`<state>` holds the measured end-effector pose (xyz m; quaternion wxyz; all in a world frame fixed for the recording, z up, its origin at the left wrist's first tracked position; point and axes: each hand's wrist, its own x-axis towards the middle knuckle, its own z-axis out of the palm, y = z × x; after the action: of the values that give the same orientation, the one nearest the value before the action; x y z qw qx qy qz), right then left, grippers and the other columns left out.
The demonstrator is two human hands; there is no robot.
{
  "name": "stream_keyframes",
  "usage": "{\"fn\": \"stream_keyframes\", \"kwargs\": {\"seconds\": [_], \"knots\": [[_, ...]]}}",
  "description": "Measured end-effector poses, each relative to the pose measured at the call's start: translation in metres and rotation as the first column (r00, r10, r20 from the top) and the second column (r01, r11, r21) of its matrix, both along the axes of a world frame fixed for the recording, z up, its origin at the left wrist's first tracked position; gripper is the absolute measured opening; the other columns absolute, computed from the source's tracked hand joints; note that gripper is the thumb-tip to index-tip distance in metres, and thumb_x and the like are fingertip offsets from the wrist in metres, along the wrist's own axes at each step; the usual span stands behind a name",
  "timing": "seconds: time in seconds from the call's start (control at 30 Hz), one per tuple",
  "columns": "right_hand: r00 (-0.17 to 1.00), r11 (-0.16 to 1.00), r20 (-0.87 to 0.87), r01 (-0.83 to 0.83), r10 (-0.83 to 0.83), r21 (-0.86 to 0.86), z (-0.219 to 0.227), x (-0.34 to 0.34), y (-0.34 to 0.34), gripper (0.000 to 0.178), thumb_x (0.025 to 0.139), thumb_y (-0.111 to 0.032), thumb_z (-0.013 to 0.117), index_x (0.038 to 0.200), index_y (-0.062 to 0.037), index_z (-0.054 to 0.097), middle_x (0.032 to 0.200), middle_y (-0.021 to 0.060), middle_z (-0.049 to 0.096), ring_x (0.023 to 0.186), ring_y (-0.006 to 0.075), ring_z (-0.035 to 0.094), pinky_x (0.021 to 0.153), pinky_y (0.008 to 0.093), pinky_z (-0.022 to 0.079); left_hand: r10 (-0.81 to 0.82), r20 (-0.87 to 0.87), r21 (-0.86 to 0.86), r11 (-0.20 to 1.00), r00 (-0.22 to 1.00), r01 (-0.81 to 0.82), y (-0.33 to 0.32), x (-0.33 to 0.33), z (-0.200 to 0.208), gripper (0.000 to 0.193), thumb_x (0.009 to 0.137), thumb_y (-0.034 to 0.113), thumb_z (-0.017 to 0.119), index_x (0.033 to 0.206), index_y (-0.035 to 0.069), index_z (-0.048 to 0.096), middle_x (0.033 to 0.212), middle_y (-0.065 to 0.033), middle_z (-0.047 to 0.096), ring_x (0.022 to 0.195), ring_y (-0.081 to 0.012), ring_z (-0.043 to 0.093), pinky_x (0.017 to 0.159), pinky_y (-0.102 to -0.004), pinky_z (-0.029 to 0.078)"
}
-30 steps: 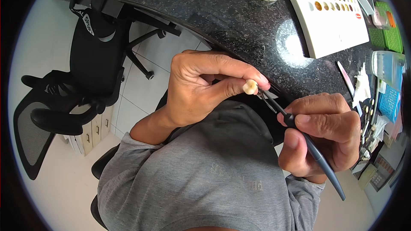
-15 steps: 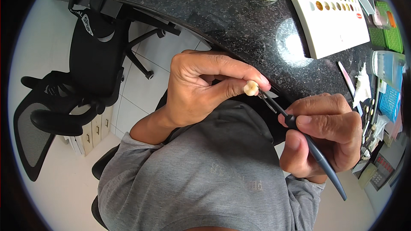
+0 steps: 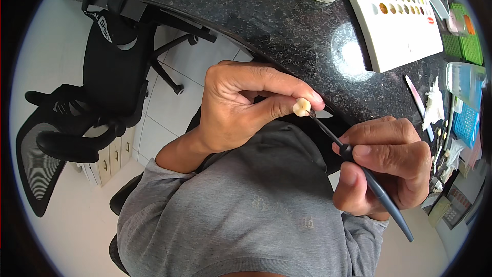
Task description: Staining and applying glaze to a dental crown using a brush at a laboratory bench.
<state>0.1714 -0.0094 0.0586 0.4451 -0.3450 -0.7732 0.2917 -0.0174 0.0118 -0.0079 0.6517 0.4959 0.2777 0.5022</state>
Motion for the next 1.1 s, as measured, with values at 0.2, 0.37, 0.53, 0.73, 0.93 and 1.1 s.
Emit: {"fn": "stream_keyframes", "kwargs": {"seconds": [0.2,0.37,0.53,0.73,0.93,1.1], "knots": [[0.999,0.999,0.005,0.041,-0.041,-0.012,0.0014,-0.0009,-0.0007,0.021,0.076,-0.006,0.066,0.083,0.0018,0.048,0.071,0.0161,0.057,0.059,0.0187,0.061,0.049,0.0220,0.049,-0.001,-0.001,0.002,1.000,1.000,0.001,0.0007,0.0003,0.0002,0.010,0.080,-0.003,0.066,0.089,-0.004,0.069,0.084,-0.0150,0.069,0.080,-0.0181,0.068,0.072,-0.0242,0.057],[0.999,0.999,0.021,0.046,-0.047,0.005,0.0010,-0.0012,0.0000,0.021,0.078,-0.007,0.066,0.083,0.0021,0.048,0.070,0.0159,0.057,0.059,0.0182,0.061,0.048,0.0216,0.049,-0.010,-0.002,0.017,1.000,1.000,0.010,0.0015,-0.0006,0.0006,0.010,0.080,-0.003,0.066,0.089,-0.004,0.069,0.084,-0.0149,0.070,0.080,-0.0182,0.068,0.072,-0.0241,0.057],[0.998,0.998,0.020,0.059,-0.059,-0.009,0.0012,-0.0006,-0.0015,0.021,0.078,-0.007,0.067,0.083,0.0021,0.048,0.070,0.0158,0.057,0.060,0.0182,0.061,0.048,0.0217,0.049,-0.005,-0.001,0.014,1.000,1.000,0.005,0.0014,0.0001,-0.0005,0.010,0.080,-0.003,0.067,0.089,-0.003,0.069,0.083,-0.0147,0.070,0.078,-0.0167,0.068,0.070,-0.0230,0.056],[0.998,0.998,0.022,0.054,-0.054,-0.011,0.0018,-0.0010,-0.0009,0.022,0.077,-0.007,0.067,0.083,0.0022,0.048,0.070,0.0160,0.057,0.060,0.0185,0.061,0.049,0.0227,0.050,-0.008,-0.004,-0.004,1.000,1.000,0.008,-0.0001,-0.0004,0.0005,0.010,0.080,-0.002,0.067,0.090,-0.004,0.069,0.084,-0.0149,0.070,0.077,-0.0159,0.068,0.069,-0.0226,0.056],[0.999,0.999,0.015,0.036,-0.036,0.003,0.0019,-0.0007,0.0010,0.022,0.076,-0.006,0.067,0.083,0.0022,0.049,0.070,0.0162,0.058,0.059,0.0186,0.061,0.049,0.0231,0.049,-0.018,0.030,-0.019,1.000,0.999,0.019,-0.0009,0.0011,-0.0028,0.010,0.082,-0.002,0.066,0.091,-0.005,0.068,0.086,-0.0164,0.069,0.080,-0.0183,0.068,0.071,-0.0244,0.057],[1.000,1.000,-0.005,0.024,-0.024,0.000,0.0042,0.0018,0.0010,0.021,0.075,-0.004,0.067,0.084,0.0021,0.049,0.071,0.0167,0.058,0.058,0.0186,0.061,0.048,0.0233,0.049,-0.044,0.014,-0.020,0.999,0.999,0.045,0.0015,0.0027,-0.0001,0.010,0.082,-0.001,0.065,0.091,-0.005,0.067,0.086,-0.0167,0.069,0.082,-0.0193,0.068,0.073,-0.0257,0.057]]}}
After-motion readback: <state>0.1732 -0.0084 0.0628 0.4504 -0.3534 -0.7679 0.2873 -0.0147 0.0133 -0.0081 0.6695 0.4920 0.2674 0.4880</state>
